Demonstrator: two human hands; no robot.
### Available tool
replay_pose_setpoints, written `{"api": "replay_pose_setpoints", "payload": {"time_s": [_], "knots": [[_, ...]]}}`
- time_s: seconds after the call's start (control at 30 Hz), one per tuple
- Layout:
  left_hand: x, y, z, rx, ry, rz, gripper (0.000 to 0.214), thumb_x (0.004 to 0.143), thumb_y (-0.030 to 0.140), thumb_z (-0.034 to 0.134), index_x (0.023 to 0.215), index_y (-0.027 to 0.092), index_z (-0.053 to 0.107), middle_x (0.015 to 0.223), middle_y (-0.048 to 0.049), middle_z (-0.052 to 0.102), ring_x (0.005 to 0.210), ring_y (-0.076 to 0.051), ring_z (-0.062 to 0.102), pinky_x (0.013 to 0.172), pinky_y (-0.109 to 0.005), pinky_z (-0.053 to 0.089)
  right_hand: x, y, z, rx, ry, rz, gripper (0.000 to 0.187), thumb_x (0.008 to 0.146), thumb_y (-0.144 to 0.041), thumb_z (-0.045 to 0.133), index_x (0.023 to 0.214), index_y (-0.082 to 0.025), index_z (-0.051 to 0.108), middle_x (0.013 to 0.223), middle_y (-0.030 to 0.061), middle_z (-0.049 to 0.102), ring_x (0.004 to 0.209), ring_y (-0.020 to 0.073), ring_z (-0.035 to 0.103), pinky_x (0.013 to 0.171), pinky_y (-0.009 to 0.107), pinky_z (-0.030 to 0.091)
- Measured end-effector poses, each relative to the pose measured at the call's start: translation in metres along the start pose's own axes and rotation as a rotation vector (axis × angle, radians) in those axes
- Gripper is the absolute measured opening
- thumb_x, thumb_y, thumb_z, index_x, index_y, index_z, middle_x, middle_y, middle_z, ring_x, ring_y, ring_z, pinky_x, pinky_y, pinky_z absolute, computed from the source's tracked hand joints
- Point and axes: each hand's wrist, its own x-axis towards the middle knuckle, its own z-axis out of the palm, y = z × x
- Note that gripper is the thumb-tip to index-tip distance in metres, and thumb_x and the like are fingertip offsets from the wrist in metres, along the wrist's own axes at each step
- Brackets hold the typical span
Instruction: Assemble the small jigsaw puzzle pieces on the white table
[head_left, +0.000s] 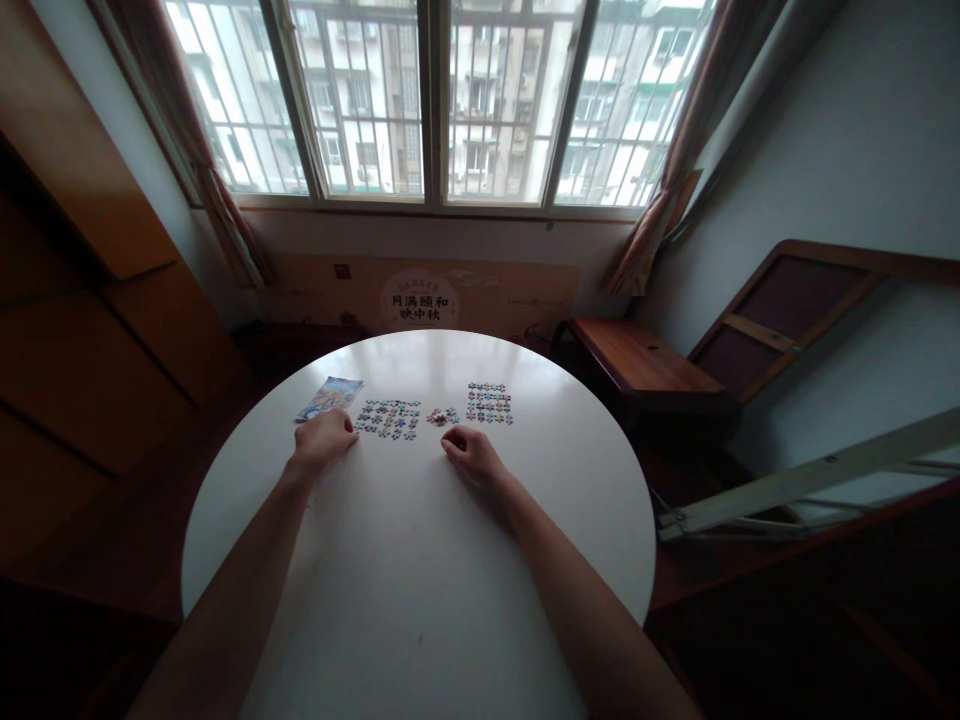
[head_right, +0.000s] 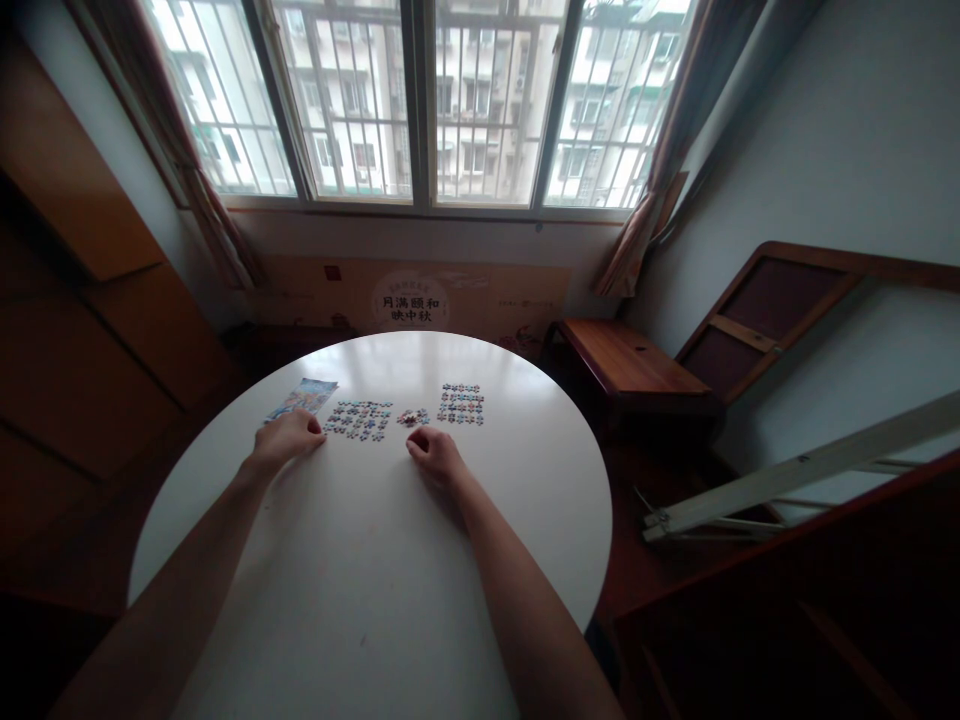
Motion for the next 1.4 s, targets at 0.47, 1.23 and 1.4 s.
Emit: {"api": "replay_pose_setpoints", "payload": {"time_s": [0.47,1.23,1.4], "knots": [[-0.024,0.063,0.025,-0.261,0.124,0.643,0.032,0.084,0.038,0.047,0.065,0.016,0.061,0.058,-0.0015,0.059,0.054,-0.012,0.052,0.053,-0.022,0.034,-0.001,0.004,-0.001,-0.380,0.226,-0.059,0.049,0.079,-0.017,0.048,0.128,-0.015,0.048,0.116,0.0129,0.054,0.106,0.0250,0.048,0.096,0.040,0.038],[-0.042,0.085,0.071,-0.256,0.128,0.779,0.035,0.085,0.035,0.045,0.058,0.015,0.056,0.054,-0.0008,0.055,0.047,-0.009,0.040,0.051,-0.022,0.024,-0.009,-0.011,-0.001,-0.637,0.000,0.054,0.048,0.088,-0.042,0.044,0.131,-0.020,0.046,0.139,0.0066,0.042,0.116,0.0282,0.036,0.094,0.040,0.028],[-0.043,0.086,0.070,-0.286,0.124,0.782,0.034,0.086,0.033,0.043,0.059,0.015,0.056,0.055,-0.0011,0.056,0.049,-0.009,0.042,0.053,-0.021,0.025,-0.007,-0.012,0.002,-0.682,-0.028,0.084,0.049,0.088,-0.045,0.044,0.131,-0.022,0.046,0.142,0.0061,0.038,0.117,0.0297,0.035,0.094,0.041,0.027]]}}
